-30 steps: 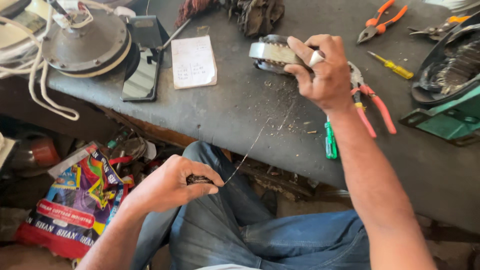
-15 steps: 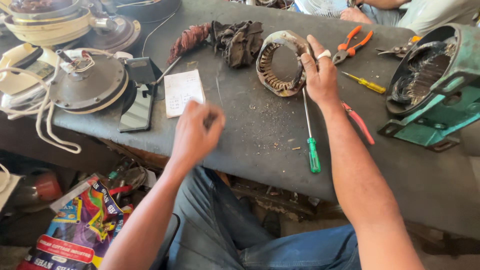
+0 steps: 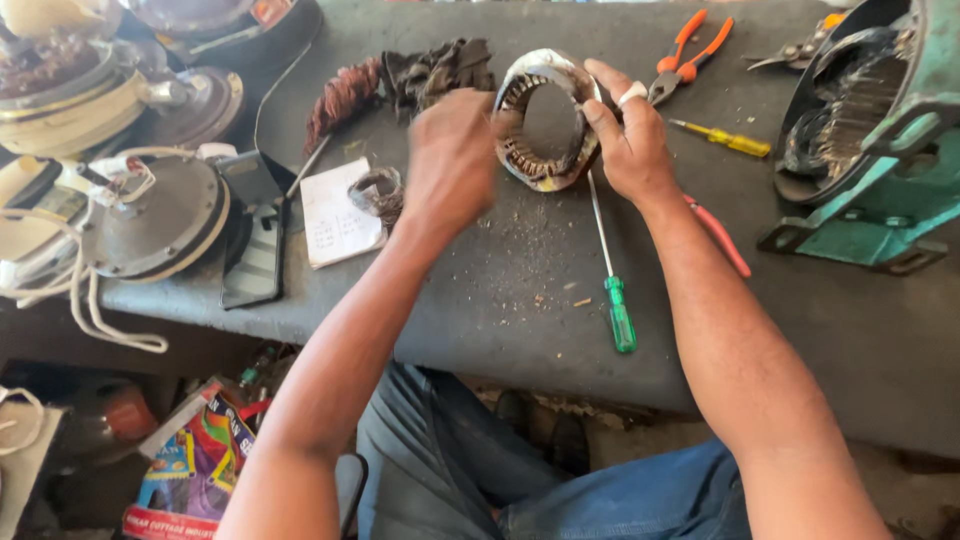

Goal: The person uses pliers and a screwdriver to remove copper windings from a motor stator. They repeatedly pull and cut the wires, then use the screwdriver to pry out remaining material, leaving the stator slots empty.

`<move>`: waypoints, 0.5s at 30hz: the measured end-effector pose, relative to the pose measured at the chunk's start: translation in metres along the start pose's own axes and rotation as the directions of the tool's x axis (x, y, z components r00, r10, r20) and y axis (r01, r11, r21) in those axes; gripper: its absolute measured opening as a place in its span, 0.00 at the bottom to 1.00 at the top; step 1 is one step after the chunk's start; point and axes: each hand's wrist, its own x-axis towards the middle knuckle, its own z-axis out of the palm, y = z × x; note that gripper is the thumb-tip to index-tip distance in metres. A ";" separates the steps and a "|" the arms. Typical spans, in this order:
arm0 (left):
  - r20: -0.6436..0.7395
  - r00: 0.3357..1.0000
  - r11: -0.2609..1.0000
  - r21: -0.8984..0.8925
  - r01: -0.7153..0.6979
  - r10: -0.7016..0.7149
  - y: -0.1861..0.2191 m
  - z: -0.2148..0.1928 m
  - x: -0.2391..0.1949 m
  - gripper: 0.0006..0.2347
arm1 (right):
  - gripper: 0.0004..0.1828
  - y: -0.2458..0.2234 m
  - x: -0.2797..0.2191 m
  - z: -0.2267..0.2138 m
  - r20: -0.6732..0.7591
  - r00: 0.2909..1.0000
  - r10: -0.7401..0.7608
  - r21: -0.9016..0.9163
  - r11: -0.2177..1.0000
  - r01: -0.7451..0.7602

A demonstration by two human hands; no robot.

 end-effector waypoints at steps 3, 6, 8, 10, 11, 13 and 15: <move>0.109 0.977 0.977 0.098 -0.191 0.181 0.007 0.005 0.016 0.17 | 0.23 -0.007 -0.001 0.001 0.020 1.000 -0.004 0.002 1.000 0.004; 0.119 0.964 0.969 0.043 -0.245 0.239 0.000 -0.011 0.013 0.10 | 0.24 -0.006 -0.002 -0.004 0.003 1.000 0.002 -0.005 1.000 -0.002; 0.300 0.941 0.987 -0.024 -0.159 0.159 -0.002 -0.022 0.001 0.11 | 0.23 -0.001 -0.004 -0.007 -0.009 1.000 0.006 -0.010 1.000 -0.006; 0.663 0.748 0.996 -0.038 0.081 -0.035 -0.007 -0.037 -0.014 0.14 | 0.23 0.002 -0.003 -0.007 -0.018 1.000 0.015 0.011 1.000 -0.015; 0.475 0.875 0.956 -0.288 0.056 0.092 -0.003 -0.038 -0.019 0.13 | 0.23 0.001 -0.002 -0.006 -0.022 1.000 0.014 0.024 1.000 -0.014; -0.018 0.981 0.720 -0.677 -0.153 0.192 0.006 -0.036 -0.022 0.13 | 0.23 -0.003 -0.001 -0.002 -0.010 1.000 0.009 0.018 1.000 -0.009; 0.038 0.999 0.378 -0.926 0.022 0.035 0.018 -0.021 -0.019 0.14 | 0.23 -0.011 -0.004 0.000 0.009 1.000 -0.014 0.009 1.000 0.014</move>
